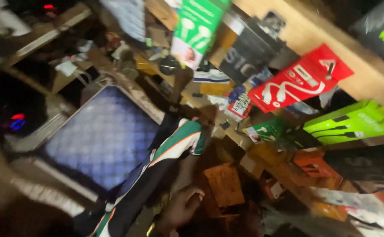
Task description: Searching through a box of mobile phone components and screens to find a specific part.
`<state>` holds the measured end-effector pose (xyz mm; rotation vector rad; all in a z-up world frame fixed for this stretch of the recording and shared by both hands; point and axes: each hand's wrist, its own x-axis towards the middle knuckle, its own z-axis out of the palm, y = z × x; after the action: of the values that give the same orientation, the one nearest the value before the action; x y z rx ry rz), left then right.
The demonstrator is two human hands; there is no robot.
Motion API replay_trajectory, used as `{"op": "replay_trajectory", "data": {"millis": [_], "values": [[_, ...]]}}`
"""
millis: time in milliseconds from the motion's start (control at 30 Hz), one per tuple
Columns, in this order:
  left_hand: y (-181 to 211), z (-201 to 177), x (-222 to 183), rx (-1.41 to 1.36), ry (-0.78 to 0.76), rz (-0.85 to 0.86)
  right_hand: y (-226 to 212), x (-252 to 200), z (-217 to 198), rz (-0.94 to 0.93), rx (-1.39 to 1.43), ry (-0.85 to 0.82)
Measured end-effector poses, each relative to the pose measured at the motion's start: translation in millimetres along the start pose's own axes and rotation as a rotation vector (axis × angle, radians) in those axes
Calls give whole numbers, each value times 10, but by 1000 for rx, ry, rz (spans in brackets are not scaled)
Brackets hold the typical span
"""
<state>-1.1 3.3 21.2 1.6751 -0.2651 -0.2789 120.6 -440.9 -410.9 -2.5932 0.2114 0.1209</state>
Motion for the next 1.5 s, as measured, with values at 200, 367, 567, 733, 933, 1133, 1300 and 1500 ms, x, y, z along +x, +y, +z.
{"op": "replay_trajectory", "data": {"millis": [200, 367, 567, 733, 933, 1133, 1300, 1500], "values": [[478, -185, -133, 343, 181, 288, -2386, -1966, -2089, -68, 131, 21], [789, -391, -280, 439, 452, 500, -3056, -1932, -2310, -12, -6, -6], [862, -856, -450, 563, 621, 424, -4095, -1809, -1898, 408, 986, -45], [868, -1059, -623, 1021, 692, 260, -4654, -1748, -1525, 179, 1223, -52], [768, -923, -412, 1298, 216, -216, -5102, -1743, -1449, 66, 1060, -129], [392, -845, -126, 1371, 332, -239, -5090, -1684, -1448, 5, 1032, -174], [407, -798, -32, 1493, 558, -106, -5208, -1778, -1586, -65, 988, -269], [373, -759, 20, 1447, 601, -33, -5123, -1734, -1651, -110, 932, -336]]}}
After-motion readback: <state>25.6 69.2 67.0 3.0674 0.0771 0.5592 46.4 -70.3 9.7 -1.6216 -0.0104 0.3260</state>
